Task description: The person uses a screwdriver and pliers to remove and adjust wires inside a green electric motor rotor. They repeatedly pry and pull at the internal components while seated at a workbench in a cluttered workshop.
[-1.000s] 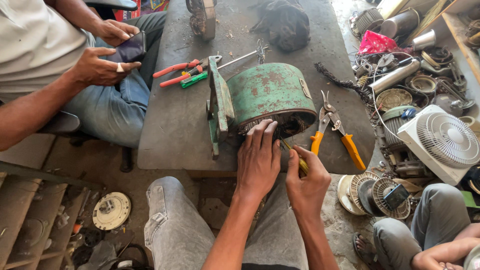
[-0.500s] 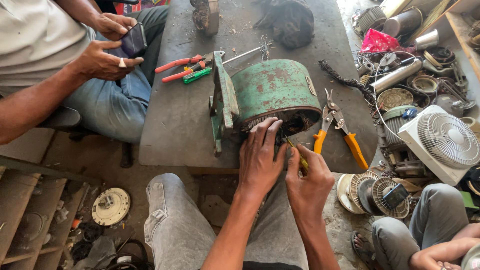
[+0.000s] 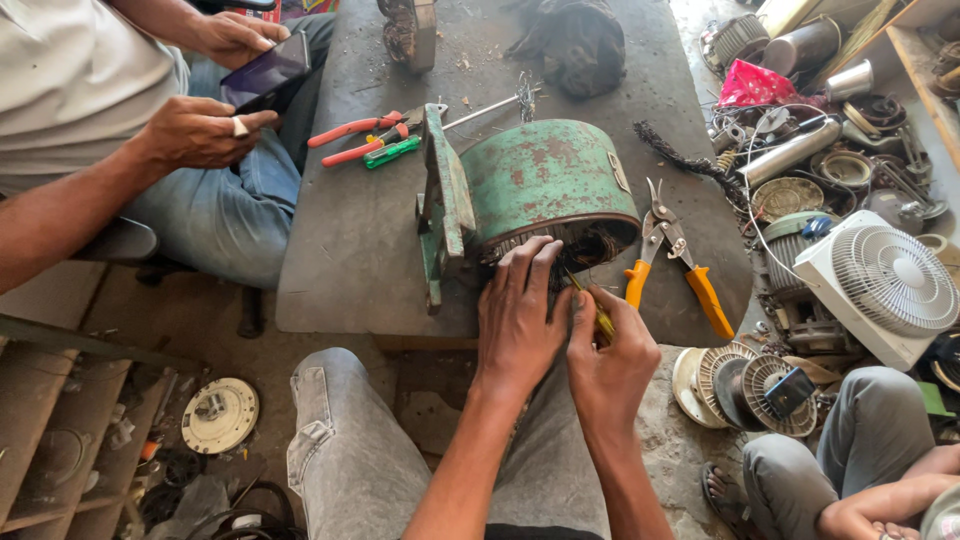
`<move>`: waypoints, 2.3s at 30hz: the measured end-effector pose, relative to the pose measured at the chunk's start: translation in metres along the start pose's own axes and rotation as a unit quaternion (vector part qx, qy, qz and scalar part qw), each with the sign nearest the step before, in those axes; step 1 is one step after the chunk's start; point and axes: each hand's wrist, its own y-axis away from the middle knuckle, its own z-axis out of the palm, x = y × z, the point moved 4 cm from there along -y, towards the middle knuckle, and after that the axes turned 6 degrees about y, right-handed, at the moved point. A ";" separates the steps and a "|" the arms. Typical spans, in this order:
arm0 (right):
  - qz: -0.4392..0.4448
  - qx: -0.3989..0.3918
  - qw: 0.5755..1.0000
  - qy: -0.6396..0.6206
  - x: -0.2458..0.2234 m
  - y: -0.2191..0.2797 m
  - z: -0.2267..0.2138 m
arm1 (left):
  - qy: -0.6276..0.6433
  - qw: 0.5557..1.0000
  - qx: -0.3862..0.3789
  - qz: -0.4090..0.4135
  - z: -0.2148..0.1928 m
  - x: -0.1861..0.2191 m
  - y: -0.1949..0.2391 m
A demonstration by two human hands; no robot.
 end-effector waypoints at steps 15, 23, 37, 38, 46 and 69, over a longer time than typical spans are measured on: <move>0.120 -0.048 0.983 -0.131 0.044 0.002 0.013 | 0.000 1.000 -0.014 0.005 0.001 0.002 0.000; 0.127 -0.056 0.985 -0.107 0.044 0.004 0.013 | -0.001 1.000 -0.019 0.010 0.003 0.001 -0.001; 0.108 -0.090 0.967 -0.210 0.065 0.006 0.022 | 0.000 1.000 -0.019 0.013 0.005 0.003 0.000; 0.105 -0.095 0.964 -0.227 0.066 0.007 0.022 | 0.000 1.000 -0.019 0.014 0.005 0.003 0.000; 0.199 -0.117 0.927 -0.295 0.077 0.009 0.028 | 0.006 0.999 -0.029 0.017 0.003 0.006 -0.002; -0.019 0.008 0.999 -0.049 0.015 0.003 -0.002 | 0.003 0.999 -0.031 0.016 0.001 0.005 0.001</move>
